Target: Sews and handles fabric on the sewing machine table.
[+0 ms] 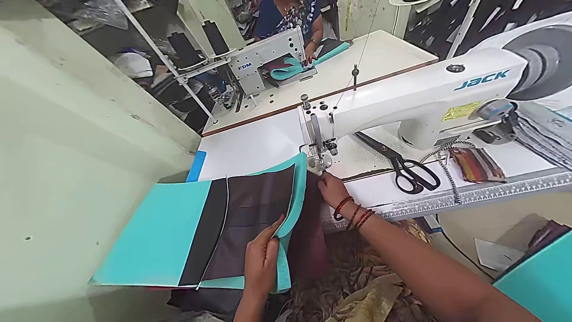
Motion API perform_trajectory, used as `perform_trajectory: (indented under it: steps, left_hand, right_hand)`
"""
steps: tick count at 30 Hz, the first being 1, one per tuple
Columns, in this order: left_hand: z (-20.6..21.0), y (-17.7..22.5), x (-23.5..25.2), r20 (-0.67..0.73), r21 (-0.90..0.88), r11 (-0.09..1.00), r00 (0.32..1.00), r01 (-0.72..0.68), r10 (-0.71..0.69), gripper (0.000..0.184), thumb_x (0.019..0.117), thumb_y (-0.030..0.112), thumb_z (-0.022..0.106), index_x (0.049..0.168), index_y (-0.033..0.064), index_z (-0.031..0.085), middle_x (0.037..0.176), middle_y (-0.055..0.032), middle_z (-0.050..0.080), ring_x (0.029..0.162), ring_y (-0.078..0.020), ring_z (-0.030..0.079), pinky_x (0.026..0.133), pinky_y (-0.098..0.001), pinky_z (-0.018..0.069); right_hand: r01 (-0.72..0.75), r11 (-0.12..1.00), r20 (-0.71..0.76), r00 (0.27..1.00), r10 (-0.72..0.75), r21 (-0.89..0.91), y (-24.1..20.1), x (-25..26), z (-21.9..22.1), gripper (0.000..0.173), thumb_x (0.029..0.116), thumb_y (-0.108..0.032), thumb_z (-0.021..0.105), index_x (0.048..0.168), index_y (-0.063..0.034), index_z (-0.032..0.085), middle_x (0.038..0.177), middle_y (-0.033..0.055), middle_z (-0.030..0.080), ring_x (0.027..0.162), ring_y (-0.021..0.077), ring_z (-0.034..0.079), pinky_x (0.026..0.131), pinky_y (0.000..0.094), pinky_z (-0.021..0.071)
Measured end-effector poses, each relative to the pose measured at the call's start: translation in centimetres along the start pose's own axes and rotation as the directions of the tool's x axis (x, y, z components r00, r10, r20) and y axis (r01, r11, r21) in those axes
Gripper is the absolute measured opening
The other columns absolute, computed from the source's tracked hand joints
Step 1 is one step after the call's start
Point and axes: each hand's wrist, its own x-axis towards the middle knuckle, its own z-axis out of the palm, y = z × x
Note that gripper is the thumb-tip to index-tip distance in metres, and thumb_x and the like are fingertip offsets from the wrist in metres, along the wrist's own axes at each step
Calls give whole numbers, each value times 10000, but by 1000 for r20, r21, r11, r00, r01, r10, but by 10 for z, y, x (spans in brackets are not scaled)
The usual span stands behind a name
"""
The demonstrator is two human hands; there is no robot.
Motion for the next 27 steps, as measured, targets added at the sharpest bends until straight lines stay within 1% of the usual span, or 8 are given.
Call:
perform_trajectory:
  steps: [2,4,10,12,14,17,20,27]
  left_hand:
    - [7,3,0,14,76,997,1000,-19,18,453,915,71,375,1158,-51,736,1162,-167,753,1058,-174,733,934,-327,545]
    - [12,6,0,38,130,991,999,-31,26,454,922,82,374,1164,-50,736,1196,-178,741,1112,-242,726,961,-397,547]
    - [14,6,-6,51,175,983,998,-49,40,460,924,83,375,1177,-45,737,1219,-178,733,1126,-293,722,953,-444,550]
    - [14,5,-9,49,170,984,998,-46,38,456,921,79,380,1175,-48,737,1218,-180,733,1133,-294,720,962,-444,550]
    - [15,4,-11,42,162,986,998,-49,42,455,918,80,381,1167,-51,739,1206,-184,737,1121,-292,725,964,-442,551]
    - [12,5,-11,65,167,985,998,-37,26,456,921,75,379,1177,-54,733,1212,-189,734,1122,-311,723,958,-471,550]
    - [13,7,-10,100,187,981,995,-44,26,448,926,74,385,1174,-63,731,1203,-204,733,1123,-341,719,959,-498,547]
    - [33,20,-11,284,344,939,954,-8,-96,400,955,54,446,1245,-45,704,1336,-197,672,1235,-379,656,1016,-560,510]
  right_hand:
    - [-37,998,6,999,37,59,7,-1,-3,336,1091,-145,386,1279,66,568,1073,216,662,863,256,694,818,408,561]
    - [-64,993,15,998,63,100,9,-2,-2,342,1100,-152,372,1289,63,560,1039,200,664,798,228,690,781,383,568]
    - [-34,992,-63,997,42,121,8,-5,1,388,1095,-197,408,1403,33,462,1053,189,666,824,245,696,775,404,575]
    - [-1,1000,-64,998,3,21,3,-4,1,491,1072,-270,497,1484,-16,418,1087,198,678,952,319,684,873,487,536]
    - [32,994,-50,998,-38,-107,-3,-1,2,525,1034,-206,525,1527,-81,394,1157,186,680,1060,353,675,933,534,515]
    - [144,984,-76,985,-153,-106,2,6,8,421,1000,-52,507,1421,-47,524,1264,203,659,1147,354,657,989,522,506]
    - [223,971,-117,965,-233,-91,8,4,12,340,1009,-6,458,1285,32,653,1305,221,628,1202,330,624,1047,453,478]
    - [180,984,-253,951,-177,-11,13,1,13,305,1031,-124,514,1264,24,644,1371,247,531,1174,313,611,996,380,508]
